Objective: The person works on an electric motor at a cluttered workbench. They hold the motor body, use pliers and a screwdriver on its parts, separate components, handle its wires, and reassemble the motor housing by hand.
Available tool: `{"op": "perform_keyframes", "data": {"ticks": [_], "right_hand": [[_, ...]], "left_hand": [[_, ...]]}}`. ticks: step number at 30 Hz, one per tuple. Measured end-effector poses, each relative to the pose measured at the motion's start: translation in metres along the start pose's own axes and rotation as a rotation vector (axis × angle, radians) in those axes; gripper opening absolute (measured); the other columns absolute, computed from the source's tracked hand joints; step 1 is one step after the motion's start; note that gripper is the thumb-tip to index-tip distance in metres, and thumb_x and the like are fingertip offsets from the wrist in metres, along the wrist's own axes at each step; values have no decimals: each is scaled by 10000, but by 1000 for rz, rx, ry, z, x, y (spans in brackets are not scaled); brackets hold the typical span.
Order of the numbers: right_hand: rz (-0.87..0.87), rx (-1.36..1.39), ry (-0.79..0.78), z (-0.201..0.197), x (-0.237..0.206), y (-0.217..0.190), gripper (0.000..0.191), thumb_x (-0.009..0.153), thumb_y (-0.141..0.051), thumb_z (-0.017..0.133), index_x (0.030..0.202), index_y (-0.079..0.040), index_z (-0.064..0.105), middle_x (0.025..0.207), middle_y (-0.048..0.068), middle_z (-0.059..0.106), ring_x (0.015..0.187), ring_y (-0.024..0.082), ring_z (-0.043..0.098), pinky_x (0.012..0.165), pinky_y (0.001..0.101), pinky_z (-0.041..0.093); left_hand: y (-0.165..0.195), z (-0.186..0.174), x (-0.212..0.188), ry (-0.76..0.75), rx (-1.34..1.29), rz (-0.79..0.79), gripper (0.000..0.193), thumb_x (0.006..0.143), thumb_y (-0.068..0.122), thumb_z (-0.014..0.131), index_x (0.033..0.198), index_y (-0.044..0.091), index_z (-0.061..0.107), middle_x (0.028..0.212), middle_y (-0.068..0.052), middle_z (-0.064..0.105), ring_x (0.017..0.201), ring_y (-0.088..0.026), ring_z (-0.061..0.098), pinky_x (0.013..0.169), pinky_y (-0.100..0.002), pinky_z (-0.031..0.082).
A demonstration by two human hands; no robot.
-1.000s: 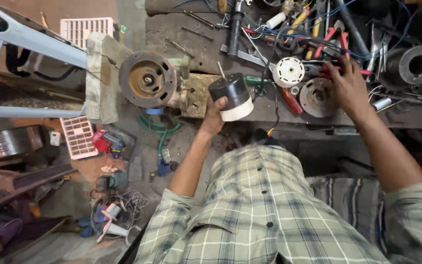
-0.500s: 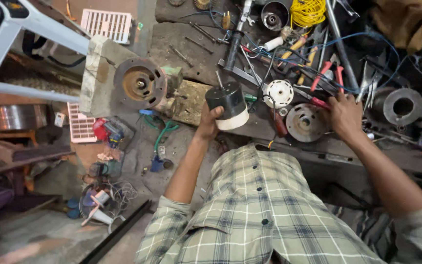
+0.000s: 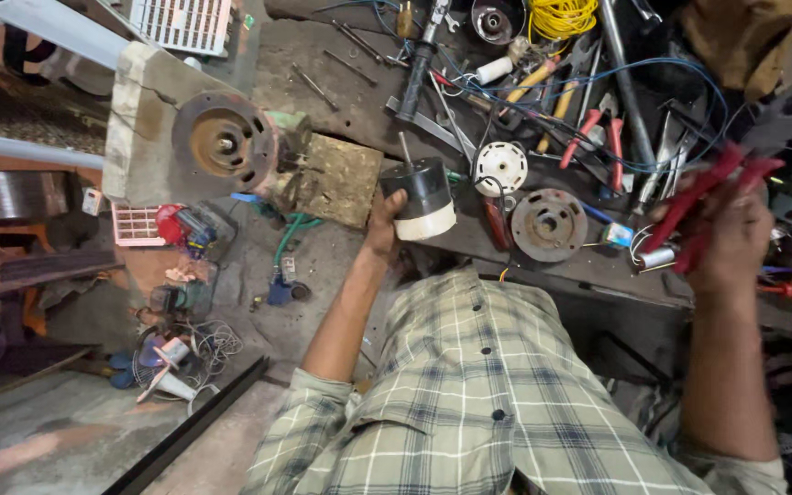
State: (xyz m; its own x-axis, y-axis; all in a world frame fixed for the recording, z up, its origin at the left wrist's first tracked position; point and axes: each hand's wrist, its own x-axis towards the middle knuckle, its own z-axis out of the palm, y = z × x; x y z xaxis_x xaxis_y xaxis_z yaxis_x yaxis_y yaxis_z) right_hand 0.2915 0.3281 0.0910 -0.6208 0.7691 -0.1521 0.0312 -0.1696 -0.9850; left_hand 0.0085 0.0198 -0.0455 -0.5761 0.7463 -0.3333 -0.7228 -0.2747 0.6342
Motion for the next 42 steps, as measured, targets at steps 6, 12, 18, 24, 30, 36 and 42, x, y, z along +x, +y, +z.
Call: {"op": "perform_keyframes", "data": {"ticks": [6, 12, 18, 24, 30, 36, 42], "right_hand": [[-921, -1100, -444, 61, -10, -23, 471, 753, -337, 849, 944, 20, 610, 1062, 238, 699, 833, 380, 703, 695, 428, 564], [-1102, -1043, -688, 121, -8, -3, 427, 800, -348, 827, 802, -24, 549, 985, 197, 689, 800, 330, 702, 617, 404, 554], [-1032, -1033, -617, 121, -12, -3, 423, 843, -344, 781, 881, 19, 567, 1089, 209, 669, 847, 355, 679, 630, 411, 534], [-952, -1242, -562, 131, -21, -18, 383, 829, -326, 826, 874, -17, 604, 1008, 167, 681, 853, 325, 693, 628, 403, 540], [-1163, -1024, -627, 138, -28, -12, 405, 819, -326, 843, 780, -47, 553, 954, 171, 653, 823, 357, 704, 613, 408, 540], [-770, -1110, -400, 96, -14, 12, 375, 871, -298, 815, 876, -28, 555, 1165, 167, 678, 872, 338, 685, 727, 413, 549], [-699, -1471, -82, 70, 60, 49, 349, 932, -364, 863, 1073, -71, 736, 1038, 130, 667, 897, 340, 665, 722, 443, 533]], "left_hand": [[-2, 12, -6, -73, 57, -92, 756, 866, 492, 770, 1406, 8, 555, 1199, -139, 714, 1045, -260, 728, 923, -418, 604], [-3, 27, -23, -96, 71, -47, 705, 884, 471, 786, 1349, -20, 586, 1139, -125, 722, 989, -240, 729, 883, -396, 614], [-9, 14, -30, -111, 75, -71, 688, 887, 480, 772, 1335, -14, 603, 1136, -127, 726, 979, -230, 730, 854, -377, 607], [-19, 3, -35, -124, 62, -69, 716, 869, 501, 764, 1372, 27, 578, 1178, -101, 717, 1037, -214, 725, 921, -368, 597], [-22, -6, -25, -70, -5, -156, 683, 893, 453, 772, 1364, 4, 563, 1177, -112, 715, 1028, -248, 717, 911, -419, 602], [-14, -15, -22, -47, 208, -19, 696, 886, 415, 791, 1383, -19, 570, 1211, -118, 718, 1078, -237, 709, 964, -399, 576], [9, -18, 5, -54, 669, 351, 856, 763, 292, 922, 1443, 10, 485, 1331, -127, 644, 1234, -233, 633, 1092, -374, 500]]}}
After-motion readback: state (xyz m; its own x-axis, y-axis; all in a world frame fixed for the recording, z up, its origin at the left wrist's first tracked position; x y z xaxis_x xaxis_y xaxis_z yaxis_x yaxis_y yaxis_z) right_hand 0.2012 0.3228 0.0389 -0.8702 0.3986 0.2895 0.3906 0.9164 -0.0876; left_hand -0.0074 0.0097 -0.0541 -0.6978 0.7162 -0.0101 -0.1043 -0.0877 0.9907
